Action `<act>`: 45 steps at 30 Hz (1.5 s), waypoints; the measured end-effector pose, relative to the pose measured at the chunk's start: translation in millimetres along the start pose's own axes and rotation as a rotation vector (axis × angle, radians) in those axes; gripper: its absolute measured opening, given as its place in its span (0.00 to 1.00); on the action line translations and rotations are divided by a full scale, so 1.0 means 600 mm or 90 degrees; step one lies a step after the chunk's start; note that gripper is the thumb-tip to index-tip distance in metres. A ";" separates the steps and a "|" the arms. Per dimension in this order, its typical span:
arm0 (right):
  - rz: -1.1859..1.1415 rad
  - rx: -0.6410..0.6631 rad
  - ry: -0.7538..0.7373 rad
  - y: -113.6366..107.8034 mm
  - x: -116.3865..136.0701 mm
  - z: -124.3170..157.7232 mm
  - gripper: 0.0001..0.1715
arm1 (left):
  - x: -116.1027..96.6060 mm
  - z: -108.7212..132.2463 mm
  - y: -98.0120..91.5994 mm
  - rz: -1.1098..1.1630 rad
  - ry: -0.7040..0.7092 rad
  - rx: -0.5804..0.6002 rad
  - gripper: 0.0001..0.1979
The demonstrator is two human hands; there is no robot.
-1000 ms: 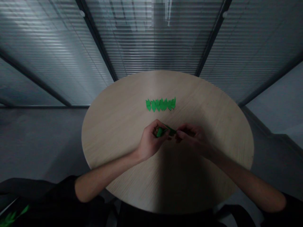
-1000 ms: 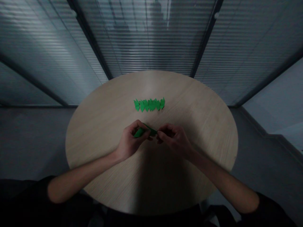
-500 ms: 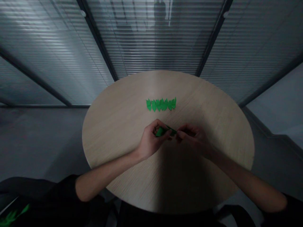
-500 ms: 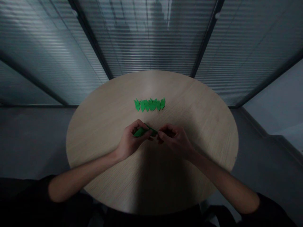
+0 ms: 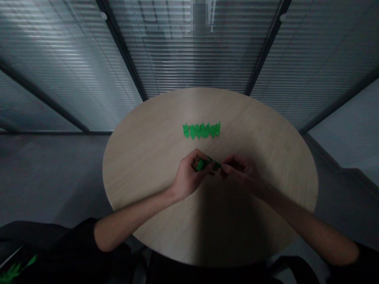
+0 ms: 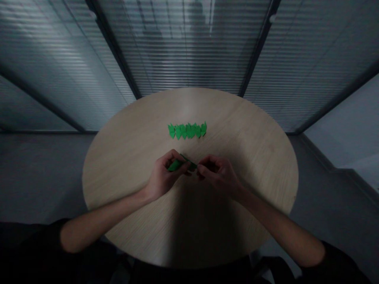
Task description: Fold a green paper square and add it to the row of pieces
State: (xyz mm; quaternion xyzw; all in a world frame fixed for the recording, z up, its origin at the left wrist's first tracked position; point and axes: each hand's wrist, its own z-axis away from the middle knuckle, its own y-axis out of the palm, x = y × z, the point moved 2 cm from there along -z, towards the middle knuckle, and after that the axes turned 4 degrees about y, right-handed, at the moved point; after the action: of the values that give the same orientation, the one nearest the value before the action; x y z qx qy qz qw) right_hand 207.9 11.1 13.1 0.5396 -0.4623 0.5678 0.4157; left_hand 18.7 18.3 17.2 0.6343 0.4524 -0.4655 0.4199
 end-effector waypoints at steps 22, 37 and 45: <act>0.135 0.012 -0.041 0.000 0.004 0.001 0.15 | 0.008 0.000 -0.006 -0.082 0.017 0.048 0.10; 0.168 0.021 -0.064 0.006 0.006 0.001 0.14 | 0.016 0.004 -0.014 -0.171 0.070 0.092 0.09; 0.220 0.021 -0.131 0.007 0.011 -0.001 0.11 | 0.009 0.006 -0.013 -0.193 0.071 0.116 0.09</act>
State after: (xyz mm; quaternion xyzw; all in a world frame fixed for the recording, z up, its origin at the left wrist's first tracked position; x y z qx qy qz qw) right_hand 203.4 10.6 19.2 0.5140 -0.5785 0.5802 0.2540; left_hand 11.1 17.7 10.2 0.6191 0.5216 -0.5264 0.2600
